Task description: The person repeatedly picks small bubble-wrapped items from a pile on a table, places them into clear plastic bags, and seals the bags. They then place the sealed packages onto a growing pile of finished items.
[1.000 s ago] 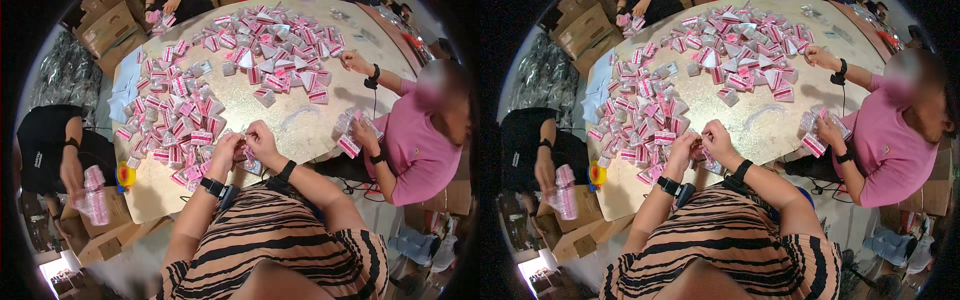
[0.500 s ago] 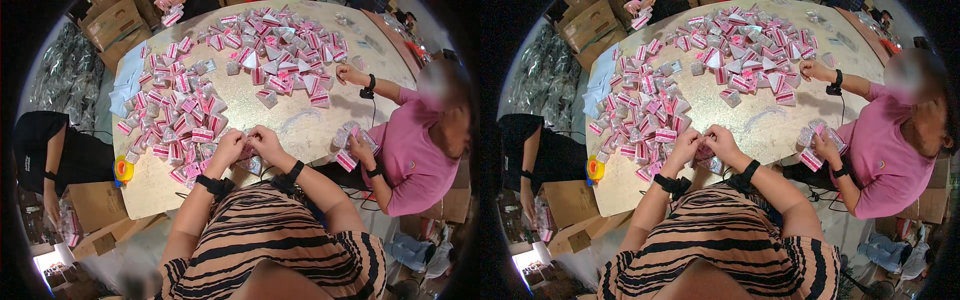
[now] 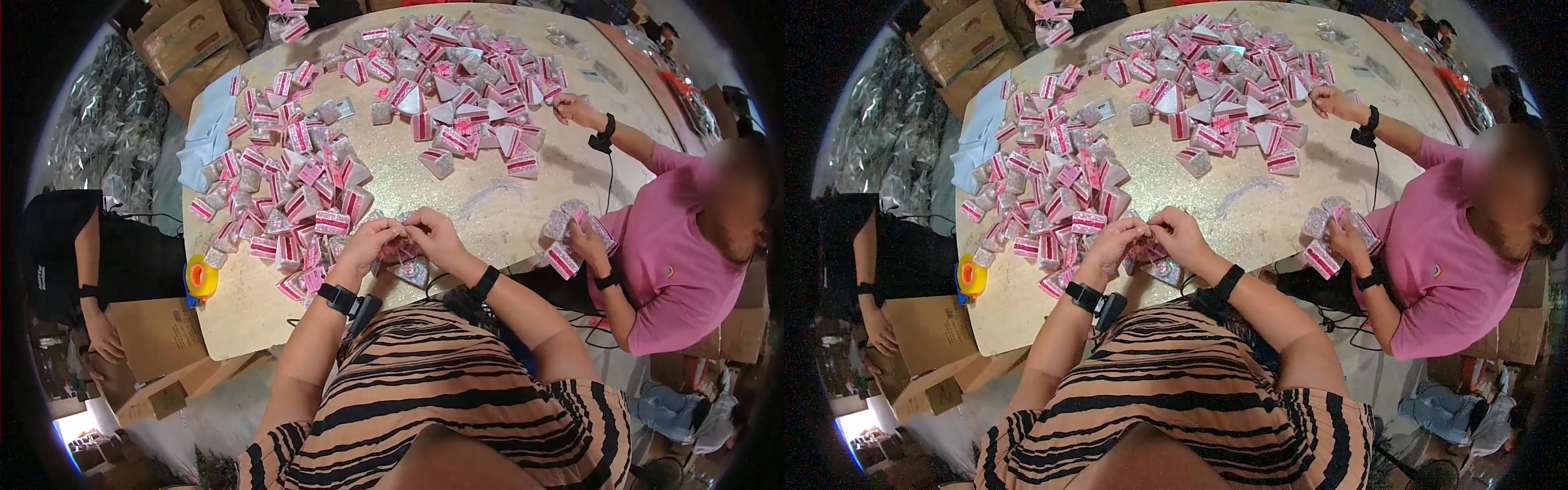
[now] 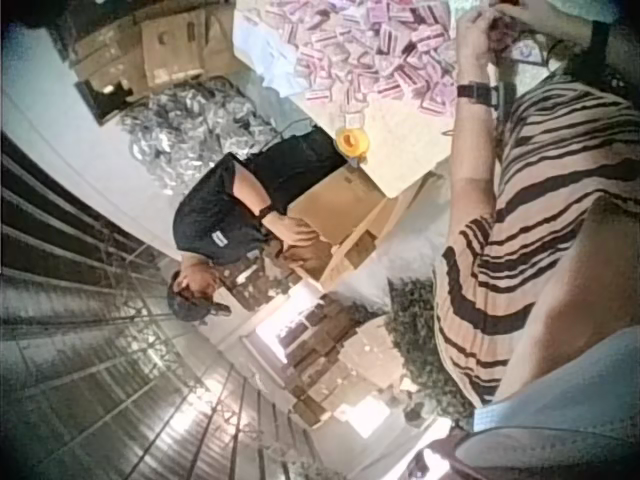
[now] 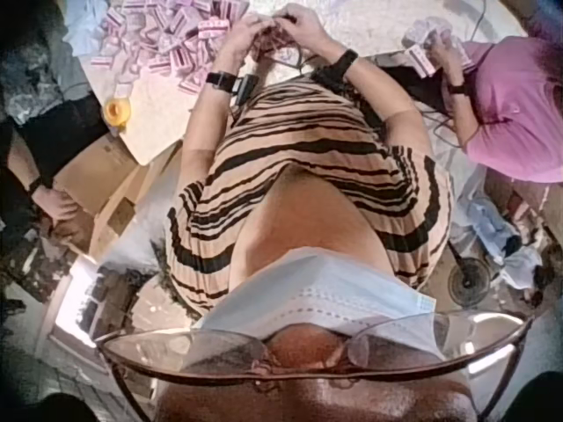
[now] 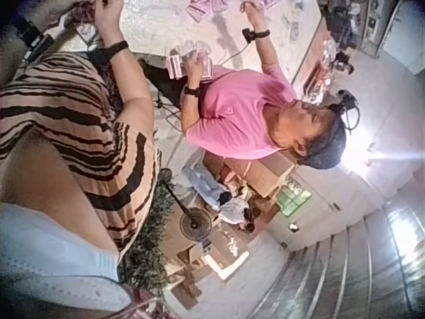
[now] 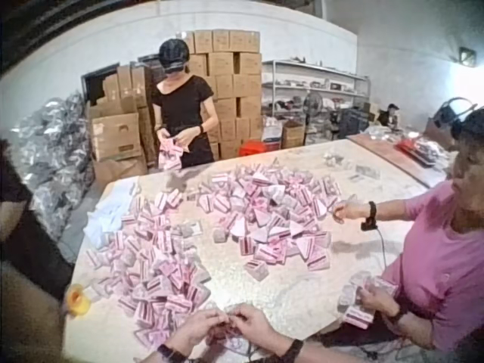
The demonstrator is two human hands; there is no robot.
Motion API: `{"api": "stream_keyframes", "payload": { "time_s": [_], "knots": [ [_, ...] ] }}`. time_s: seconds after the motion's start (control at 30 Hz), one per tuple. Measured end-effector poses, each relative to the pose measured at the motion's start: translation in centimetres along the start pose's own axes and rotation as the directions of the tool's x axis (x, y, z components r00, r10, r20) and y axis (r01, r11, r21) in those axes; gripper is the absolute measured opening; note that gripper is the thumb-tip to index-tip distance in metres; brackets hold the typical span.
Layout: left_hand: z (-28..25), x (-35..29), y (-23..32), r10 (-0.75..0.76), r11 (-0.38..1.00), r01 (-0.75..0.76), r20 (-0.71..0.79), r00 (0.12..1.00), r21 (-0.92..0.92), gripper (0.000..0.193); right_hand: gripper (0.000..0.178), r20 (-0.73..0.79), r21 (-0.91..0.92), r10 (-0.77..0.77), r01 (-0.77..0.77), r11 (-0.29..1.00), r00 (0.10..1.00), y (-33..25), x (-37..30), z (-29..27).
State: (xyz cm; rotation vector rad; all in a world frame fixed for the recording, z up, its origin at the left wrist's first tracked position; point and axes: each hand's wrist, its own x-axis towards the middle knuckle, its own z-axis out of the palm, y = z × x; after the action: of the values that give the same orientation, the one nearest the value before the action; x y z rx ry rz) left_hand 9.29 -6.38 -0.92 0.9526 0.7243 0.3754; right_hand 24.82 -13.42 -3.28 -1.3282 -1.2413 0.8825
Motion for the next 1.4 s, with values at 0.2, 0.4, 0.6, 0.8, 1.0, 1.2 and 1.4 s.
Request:
{"api": "stream_keyframes", "payload": {
  "time_s": [0.2, 0.4, 0.6, 0.8, 1.0, 1.2, 1.4],
  "knots": [
    [-0.2, 0.0, 0.2, -0.011, 1.000, 0.011, -0.004, 1.000, -0.028, 0.011, 0.008, 0.078, -0.162, -0.186, 0.197, 0.967, 0.979, -1.4, 0.5, -0.8],
    [-0.5, 0.4, 0.1, -0.030, 0.999, 0.029, -0.015, 0.999, -0.042, 0.011, 0.010, 0.171, -0.256, -0.303, 0.339, 0.905, 0.938, -2.1, 1.0, -1.3],
    [-0.3, 0.8, 0.3, 0.007, 0.996, -0.001, -0.067, 0.998, 0.092, 0.009, 0.009, 0.236, -0.520, -0.370, 0.439, 0.733, 0.898, -2.2, 1.3, -1.4],
    [0.4, 0.6, 0.7, 0.042, 0.994, -0.025, -0.161, 0.986, 0.107, 0.006, 0.009, -0.076, -0.401, -0.280, 0.227, 0.887, 0.957, -1.1, 1.3, -1.3],
    [0.2, -0.6, 1.0, 0.017, 0.945, 0.011, -0.084, 0.996, 0.327, 0.010, 0.016, -0.077, 0.540, 0.322, -0.233, 0.809, 0.943, -2.2, 2.4, -2.6],
    [2.4, -3.9, 7.1, 0.349, 0.879, -0.308, -0.051, 0.936, 0.363, 0.010, 0.012, -0.138, 0.874, 0.245, 0.001, 0.487, 0.960, -5.6, 5.0, -7.6],
    [0.5, -8.5, 13.5, 0.587, 0.747, -0.478, -0.121, 0.800, 0.461, 0.007, 0.012, 0.276, 0.631, 0.208, -0.340, 0.697, 0.939, -9.4, 4.2, -1.4]
  ]
}}
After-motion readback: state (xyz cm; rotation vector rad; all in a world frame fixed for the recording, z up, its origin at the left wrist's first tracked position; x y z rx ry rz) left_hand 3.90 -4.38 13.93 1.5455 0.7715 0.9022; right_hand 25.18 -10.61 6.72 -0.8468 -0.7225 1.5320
